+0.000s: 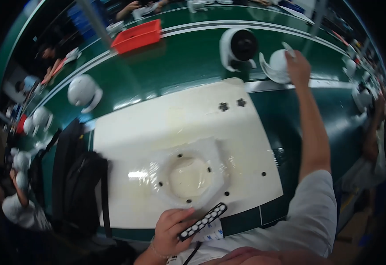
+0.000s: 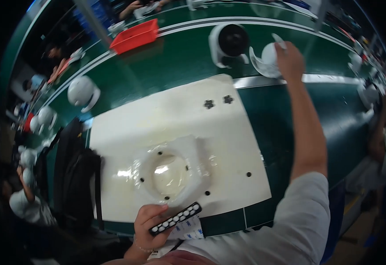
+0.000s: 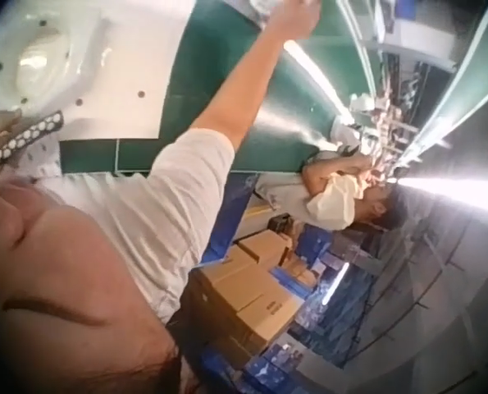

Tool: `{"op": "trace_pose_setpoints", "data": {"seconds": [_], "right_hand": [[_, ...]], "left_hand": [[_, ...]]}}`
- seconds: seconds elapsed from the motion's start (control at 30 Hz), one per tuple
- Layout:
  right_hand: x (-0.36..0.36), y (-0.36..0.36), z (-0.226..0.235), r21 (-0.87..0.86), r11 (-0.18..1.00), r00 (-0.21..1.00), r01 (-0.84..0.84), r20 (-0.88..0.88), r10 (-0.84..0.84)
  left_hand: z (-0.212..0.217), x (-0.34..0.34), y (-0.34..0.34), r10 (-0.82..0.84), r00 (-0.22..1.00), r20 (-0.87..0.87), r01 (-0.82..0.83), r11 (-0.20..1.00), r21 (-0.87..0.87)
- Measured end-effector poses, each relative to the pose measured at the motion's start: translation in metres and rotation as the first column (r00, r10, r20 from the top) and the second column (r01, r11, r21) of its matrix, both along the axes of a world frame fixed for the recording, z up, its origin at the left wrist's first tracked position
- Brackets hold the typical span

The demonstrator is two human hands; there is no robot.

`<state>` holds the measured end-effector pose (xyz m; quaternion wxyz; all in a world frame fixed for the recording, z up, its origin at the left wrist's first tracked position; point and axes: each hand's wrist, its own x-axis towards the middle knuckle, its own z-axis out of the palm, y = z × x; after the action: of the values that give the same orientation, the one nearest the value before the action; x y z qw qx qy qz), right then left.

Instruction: Assembling a spherical electronic device by attaching a black component strip to the housing on a factory assembly line.

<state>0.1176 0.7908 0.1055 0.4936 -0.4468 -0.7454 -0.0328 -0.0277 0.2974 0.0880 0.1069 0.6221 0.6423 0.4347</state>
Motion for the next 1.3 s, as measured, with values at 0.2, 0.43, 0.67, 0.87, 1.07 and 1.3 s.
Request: {"op": "trace_pose_setpoints", "data": {"seconds": [0.2, 0.43, 0.67, 0.87, 1.07, 1.3], "right_hand": [[-0.014, -0.169, 0.071, -0.288, 0.569, 0.609, -0.77, -0.597, 0.522], [-0.061, -0.269, 0.056, -0.476, -0.078, 0.331, -0.876, -0.71, 0.622], [-0.056, -0.273, 0.007, -0.368, -0.097, 0.22, -0.925, -0.726, 0.651], [0.013, -0.298, -0.043, -0.414, -0.11, 0.13, -0.903, -0.509, 0.851], [-0.001, -0.328, -0.029, -0.384, 0.04, 0.169, -0.922, -0.307, 0.936], [-0.008, -0.332, 0.008, -0.453, 0.026, 0.154, -0.891, -0.248, 0.957]], "left_hand": [[0.0, -0.002, -0.005, -0.069, 0.997, 0.036, 0.066, 0.995, 0.073], [-0.007, 0.0, -0.004, -0.092, 0.986, 0.139, 0.063, 0.977, 0.201], [-0.001, 0.006, -0.013, -0.066, 0.959, 0.275, -0.002, 0.97, 0.242], [0.004, 0.017, -0.008, -0.037, 0.924, 0.381, -0.04, 0.981, 0.191], [0.003, 0.019, -0.014, 0.128, 0.714, 0.689, -0.135, 0.99, -0.044], [-0.012, 0.008, -0.008, -0.03, 0.785, 0.619, -0.068, 0.989, 0.134]]}}
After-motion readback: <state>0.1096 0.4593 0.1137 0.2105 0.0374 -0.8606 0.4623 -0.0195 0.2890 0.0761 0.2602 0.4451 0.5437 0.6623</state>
